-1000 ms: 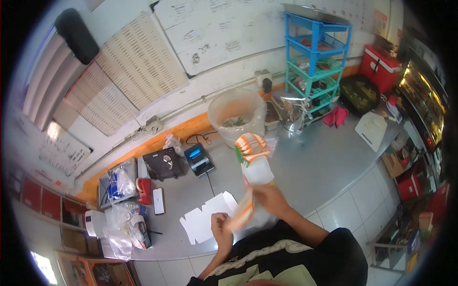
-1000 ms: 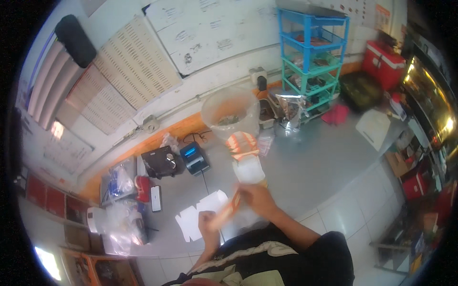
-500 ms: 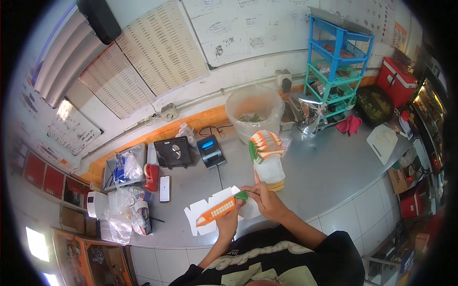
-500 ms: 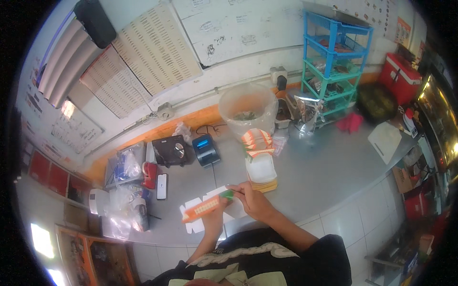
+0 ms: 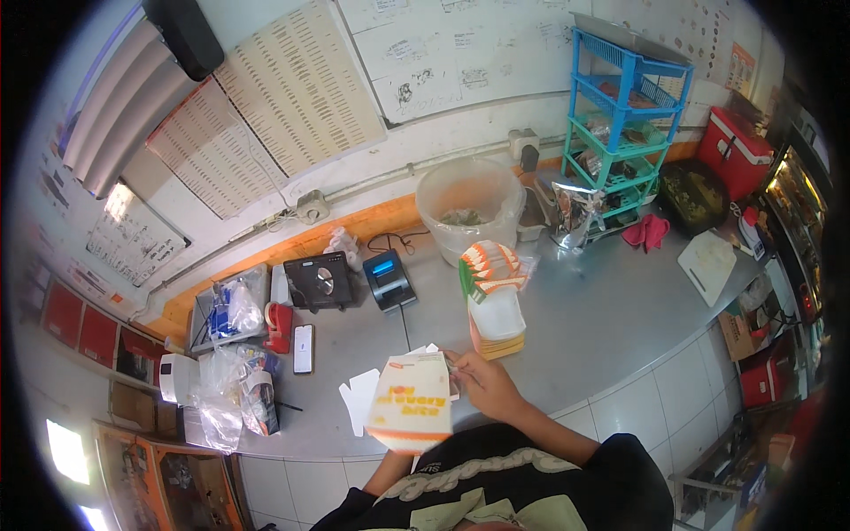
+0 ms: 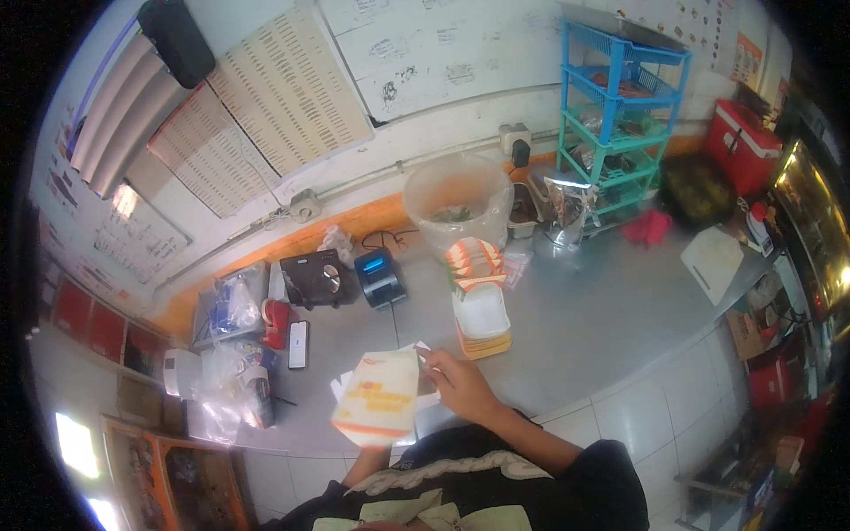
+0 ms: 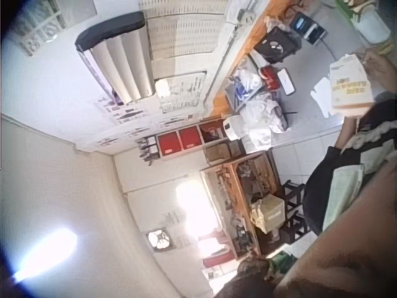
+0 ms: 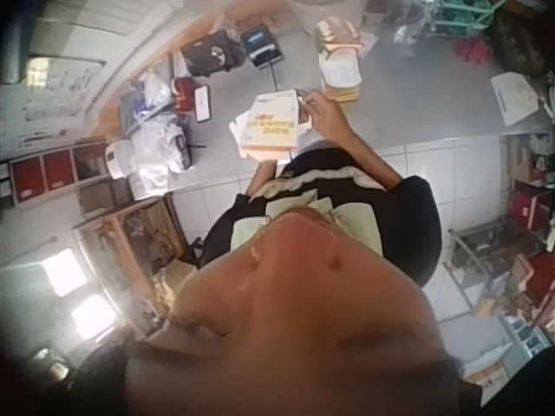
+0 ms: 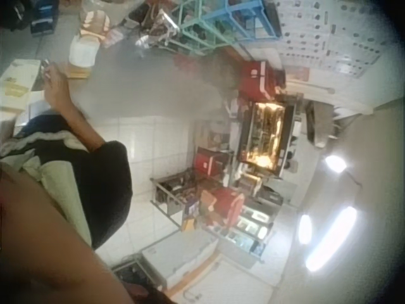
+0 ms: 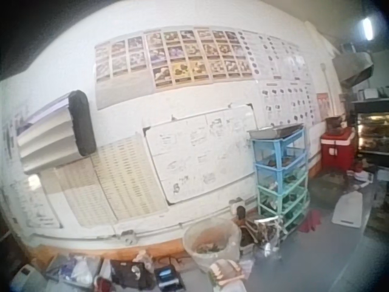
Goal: The person repeatedly folds flat white cardboard pieces into small rectangular boxes and secures them with colorful adhesive strips. The person handles the boxes one at a time, folds the sides, applies the strips, and stacks the finished boxes on the counter.
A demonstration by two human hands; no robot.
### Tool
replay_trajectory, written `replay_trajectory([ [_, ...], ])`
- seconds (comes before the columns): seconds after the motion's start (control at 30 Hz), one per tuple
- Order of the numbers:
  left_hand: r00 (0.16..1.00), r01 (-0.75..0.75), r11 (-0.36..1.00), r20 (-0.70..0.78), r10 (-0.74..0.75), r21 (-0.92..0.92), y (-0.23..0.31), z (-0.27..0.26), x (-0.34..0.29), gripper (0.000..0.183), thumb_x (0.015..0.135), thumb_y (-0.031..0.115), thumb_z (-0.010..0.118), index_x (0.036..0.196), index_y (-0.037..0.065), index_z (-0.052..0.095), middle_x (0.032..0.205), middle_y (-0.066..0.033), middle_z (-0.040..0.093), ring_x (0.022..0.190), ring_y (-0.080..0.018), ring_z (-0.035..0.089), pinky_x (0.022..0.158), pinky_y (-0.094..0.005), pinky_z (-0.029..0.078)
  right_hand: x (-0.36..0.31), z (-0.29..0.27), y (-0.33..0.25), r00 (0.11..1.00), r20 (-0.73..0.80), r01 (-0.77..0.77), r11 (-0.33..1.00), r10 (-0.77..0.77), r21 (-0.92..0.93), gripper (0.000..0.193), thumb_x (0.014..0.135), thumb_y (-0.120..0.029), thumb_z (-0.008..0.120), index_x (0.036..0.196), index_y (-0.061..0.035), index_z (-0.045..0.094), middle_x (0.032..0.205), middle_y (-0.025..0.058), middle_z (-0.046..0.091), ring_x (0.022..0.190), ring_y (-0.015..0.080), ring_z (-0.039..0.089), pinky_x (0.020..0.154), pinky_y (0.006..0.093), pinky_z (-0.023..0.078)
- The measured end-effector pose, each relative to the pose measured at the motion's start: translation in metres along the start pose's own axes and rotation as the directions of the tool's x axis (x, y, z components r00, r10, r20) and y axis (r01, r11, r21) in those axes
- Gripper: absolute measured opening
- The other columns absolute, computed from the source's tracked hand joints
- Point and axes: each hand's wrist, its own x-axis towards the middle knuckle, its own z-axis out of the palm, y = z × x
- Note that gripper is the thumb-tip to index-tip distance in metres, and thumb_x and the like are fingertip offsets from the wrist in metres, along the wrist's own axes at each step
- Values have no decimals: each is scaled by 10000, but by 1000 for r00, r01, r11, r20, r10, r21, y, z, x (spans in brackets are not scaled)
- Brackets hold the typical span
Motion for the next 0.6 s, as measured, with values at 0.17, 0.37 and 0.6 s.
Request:
replay_trajectory([
  [0.17, 981, -161, 969, -79, 178, 189, -7, -3, -5, 298, 952, 112, 625, 1238, 26, 619, 1204, -176, 640, 1176, -319, 584, 1027, -445, 437, -2, 30, 3, 947, -163, 303, 937, -276, 174, 531, 910, -30, 638, 1352, -62, 347, 1128, 105, 641, 1098, 198, 616, 911, 366, 500],
  [0.37, 966, -237, 928, 168, 195, 287, 56, 49, -45, 224, 922, 37, 574, 1119, -3, 672, 1061, -199, 684, 1087, -407, 622, 1028, -467, 435, 36, -10, 42, 943, -289, 279, 868, -166, 410, 323, 951, -127, 566, 1237, 20, 539, 1049, 165, 631, 1012, 258, 639, 865, 360, 507],
  [0.6, 981, -102, 995, -163, 102, 5, 61, 14, 3, 238, 954, 73, 584, 1174, -15, 606, 1149, -85, 658, 1049, -214, 625, 946, -353, 485, 21, -20, 3, 930, -234, 185, 911, -284, -368, 273, 873, -32, 530, 1128, 21, 614, 919, 247, 657, 845, 442, 639, 748, 494, 513],
])
